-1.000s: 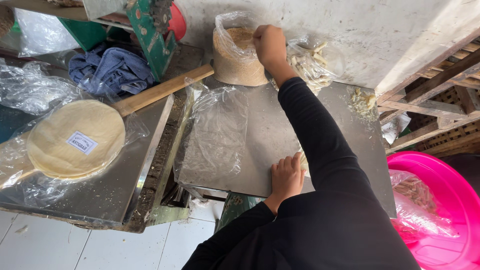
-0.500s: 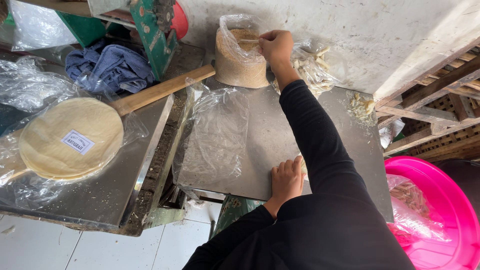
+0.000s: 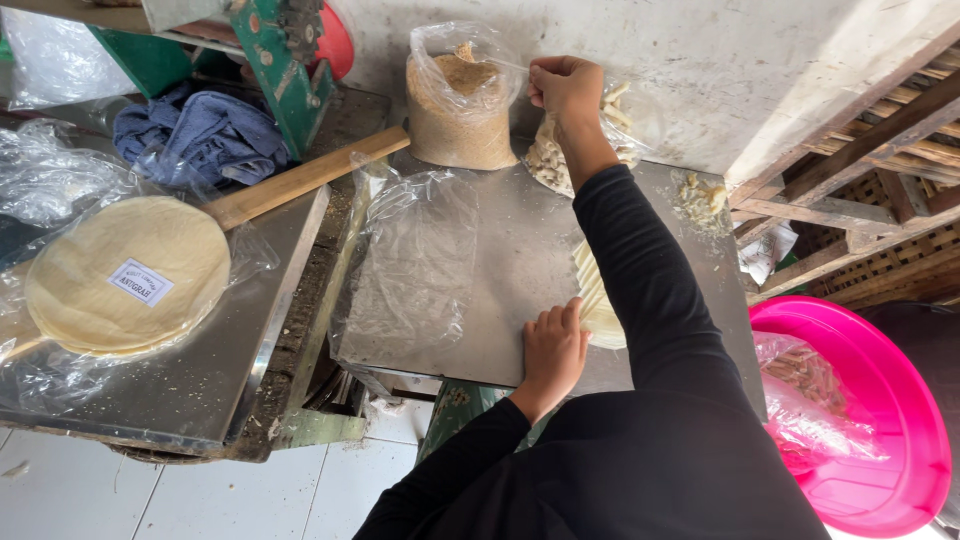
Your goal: The person fills small square sheets of dough with a granular mixture and folds them into triangular snack shapes by hand.
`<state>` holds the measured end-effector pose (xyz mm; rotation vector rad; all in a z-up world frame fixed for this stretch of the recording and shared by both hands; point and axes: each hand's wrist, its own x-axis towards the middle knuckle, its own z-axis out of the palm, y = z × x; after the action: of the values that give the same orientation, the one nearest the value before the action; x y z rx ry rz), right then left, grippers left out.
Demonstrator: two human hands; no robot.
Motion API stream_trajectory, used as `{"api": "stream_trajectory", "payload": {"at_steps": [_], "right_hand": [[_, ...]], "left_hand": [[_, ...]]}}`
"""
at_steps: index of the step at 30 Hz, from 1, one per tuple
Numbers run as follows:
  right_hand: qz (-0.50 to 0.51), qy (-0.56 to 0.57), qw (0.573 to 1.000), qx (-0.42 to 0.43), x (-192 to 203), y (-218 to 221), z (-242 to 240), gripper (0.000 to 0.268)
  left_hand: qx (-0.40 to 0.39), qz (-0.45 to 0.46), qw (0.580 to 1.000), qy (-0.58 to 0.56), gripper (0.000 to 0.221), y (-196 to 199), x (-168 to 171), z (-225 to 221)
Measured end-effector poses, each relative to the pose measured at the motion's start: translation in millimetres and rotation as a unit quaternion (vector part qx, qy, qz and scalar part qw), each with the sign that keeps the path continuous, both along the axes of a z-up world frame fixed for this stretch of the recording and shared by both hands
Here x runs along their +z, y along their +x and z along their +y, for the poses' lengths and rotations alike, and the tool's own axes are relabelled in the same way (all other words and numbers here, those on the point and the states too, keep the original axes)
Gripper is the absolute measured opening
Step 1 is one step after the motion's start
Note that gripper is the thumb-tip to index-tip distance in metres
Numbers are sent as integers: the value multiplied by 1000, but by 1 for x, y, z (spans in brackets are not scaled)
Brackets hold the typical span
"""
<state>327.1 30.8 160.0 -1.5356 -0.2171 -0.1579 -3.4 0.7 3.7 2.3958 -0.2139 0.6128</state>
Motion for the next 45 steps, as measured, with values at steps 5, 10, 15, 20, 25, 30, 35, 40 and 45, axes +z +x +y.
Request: {"api": "stream_trajectory", "payload": {"at_steps": [5, 10, 15, 20, 25, 30, 35, 40, 45], "right_hand": [[-5, -2, 1000, 11, 15, -29, -54, 14], [1, -14, 1000, 11, 18, -82, -122, 16], [30, -49, 998, 22, -5, -145, -196, 17], [117, -93, 989, -1, -46, -204, -262, 17], [125, -85, 988, 27, -104, -250, -304, 16], [102, -117, 988, 18, -150, -274, -317, 13], [51, -156, 986, -7, -156, -283, -310, 12], [-117, -256, 959, -26, -137, -299, -291, 15], [-185, -311, 932, -15, -118, -309, -283, 16]], "left_hand": [[-5, -3, 1000, -11, 52, -1, 0, 0], [-12, 27, 1000, -4, 52, 4, -2, -1], [-16, 42, 998, -50, 52, 2, 0, 0], [-30, 37, 994, -103, 55, 0, 3, 2], [-18, 30, 992, -118, 55, 0, 2, 1], [-2, 43, 991, -124, 55, 2, -3, -2], [-1, 52, 990, -131, 55, 3, -6, -3], [2, 72, 990, -125, 55, 3, -3, -2], [10, 109, 986, -127, 56, 4, 3, -2]]}}
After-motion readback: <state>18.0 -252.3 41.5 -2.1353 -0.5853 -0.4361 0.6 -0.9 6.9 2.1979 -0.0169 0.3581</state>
